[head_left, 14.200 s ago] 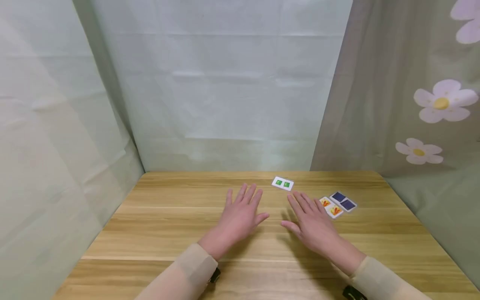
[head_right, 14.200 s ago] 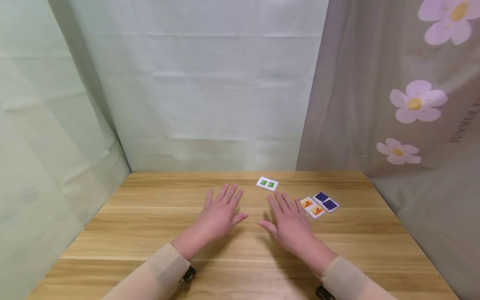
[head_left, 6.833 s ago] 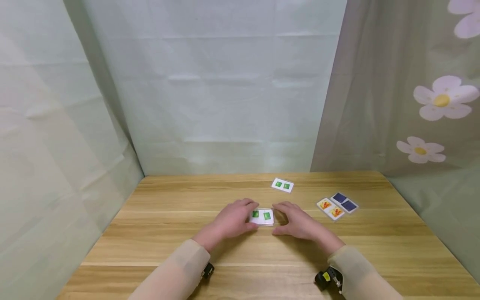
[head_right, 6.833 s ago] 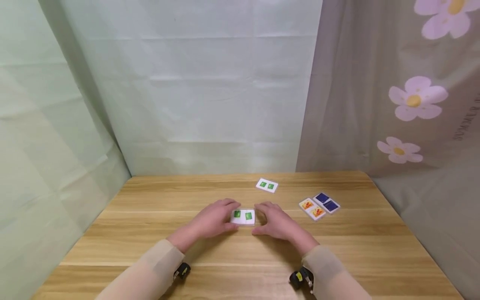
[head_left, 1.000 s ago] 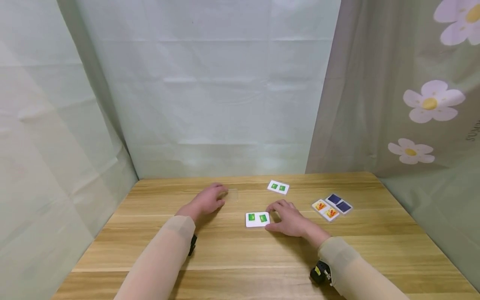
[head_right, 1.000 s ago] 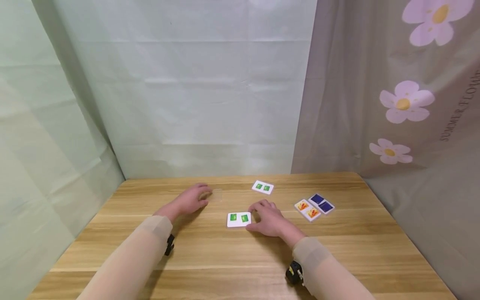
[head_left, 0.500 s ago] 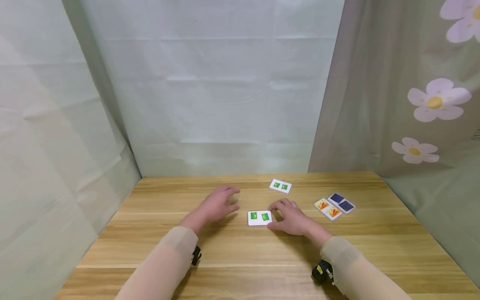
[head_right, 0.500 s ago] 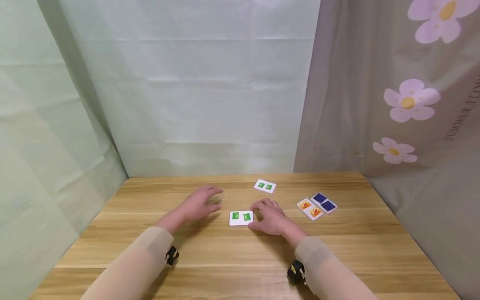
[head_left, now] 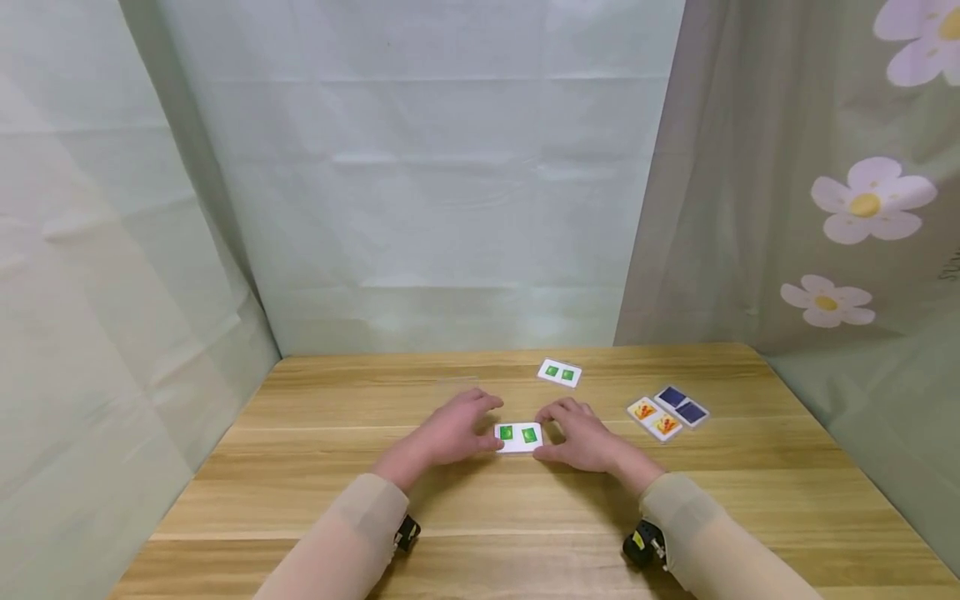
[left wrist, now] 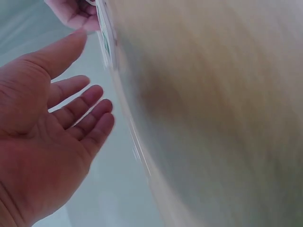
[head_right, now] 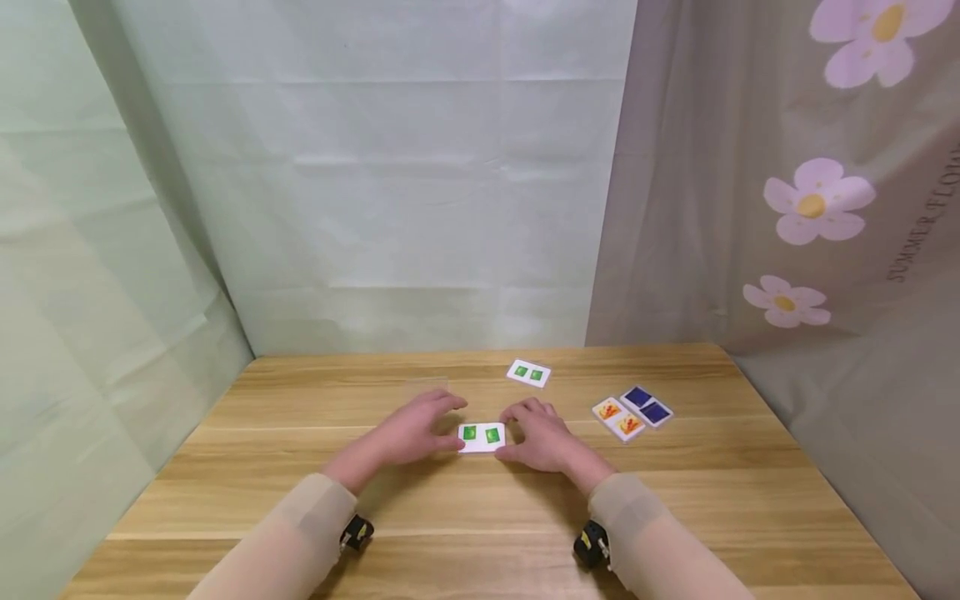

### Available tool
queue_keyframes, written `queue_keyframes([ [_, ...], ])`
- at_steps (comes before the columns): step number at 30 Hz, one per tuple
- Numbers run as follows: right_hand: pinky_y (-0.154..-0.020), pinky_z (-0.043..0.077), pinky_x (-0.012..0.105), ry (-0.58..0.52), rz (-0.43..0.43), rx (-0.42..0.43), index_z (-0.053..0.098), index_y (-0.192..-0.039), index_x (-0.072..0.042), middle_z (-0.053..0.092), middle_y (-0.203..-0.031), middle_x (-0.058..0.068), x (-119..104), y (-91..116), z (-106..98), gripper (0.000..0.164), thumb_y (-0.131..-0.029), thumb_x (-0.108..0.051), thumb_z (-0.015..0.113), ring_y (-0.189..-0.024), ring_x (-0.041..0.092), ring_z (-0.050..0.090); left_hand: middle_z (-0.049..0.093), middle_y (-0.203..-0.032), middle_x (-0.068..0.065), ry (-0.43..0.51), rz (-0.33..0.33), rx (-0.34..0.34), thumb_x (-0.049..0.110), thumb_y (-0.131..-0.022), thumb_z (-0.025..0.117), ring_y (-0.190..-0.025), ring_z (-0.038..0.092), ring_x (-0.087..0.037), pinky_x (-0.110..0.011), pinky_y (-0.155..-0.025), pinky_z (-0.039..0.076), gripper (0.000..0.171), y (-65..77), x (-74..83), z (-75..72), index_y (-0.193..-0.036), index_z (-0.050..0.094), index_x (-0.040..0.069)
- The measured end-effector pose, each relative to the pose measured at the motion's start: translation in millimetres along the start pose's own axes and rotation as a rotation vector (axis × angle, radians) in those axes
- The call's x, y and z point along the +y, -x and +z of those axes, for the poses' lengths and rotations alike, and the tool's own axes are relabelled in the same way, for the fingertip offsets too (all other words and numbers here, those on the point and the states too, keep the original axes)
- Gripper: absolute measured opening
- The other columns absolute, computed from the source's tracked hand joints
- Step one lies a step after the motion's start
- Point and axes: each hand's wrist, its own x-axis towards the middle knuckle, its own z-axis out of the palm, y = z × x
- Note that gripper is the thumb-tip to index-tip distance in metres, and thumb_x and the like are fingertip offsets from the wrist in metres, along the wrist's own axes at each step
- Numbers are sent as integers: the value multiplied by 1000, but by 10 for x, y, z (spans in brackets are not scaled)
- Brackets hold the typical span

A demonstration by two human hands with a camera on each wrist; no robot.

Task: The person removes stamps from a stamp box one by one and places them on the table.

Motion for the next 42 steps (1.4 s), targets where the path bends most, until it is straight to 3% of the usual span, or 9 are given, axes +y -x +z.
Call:
queue_keyframes([
  [15,-116,41,62,12,7,-18,69,-132,-22,57,-149,10,-49,19,-37,42,-96,-35,88,-137,36,48,69,-134,-14,-39,36,-39,23,-95,91,-119,64,-27,-47,-108,53,60,-18,61,115,-145,66,0],
  [31,-114,42,62,24,18,-40,69,-129,-17,58,-147,13,-206,103,-150,40,-97,-33,88,-135,37,49,69,-129,-12,-47,23,-34,19,-92,93,-117,63,-28,-46,-107,53,47,-54,116,137,-131,75,1],
  [42,-115,41,63,25,-5,-40,70,-129,-17,58,-147,13,-144,125,-196,42,-96,-34,88,-135,37,49,68,-127,-9,-34,10,-22,20,-91,94,-114,61,-25,-44,-103,54,46,-84,152,177,-129,76,3],
])
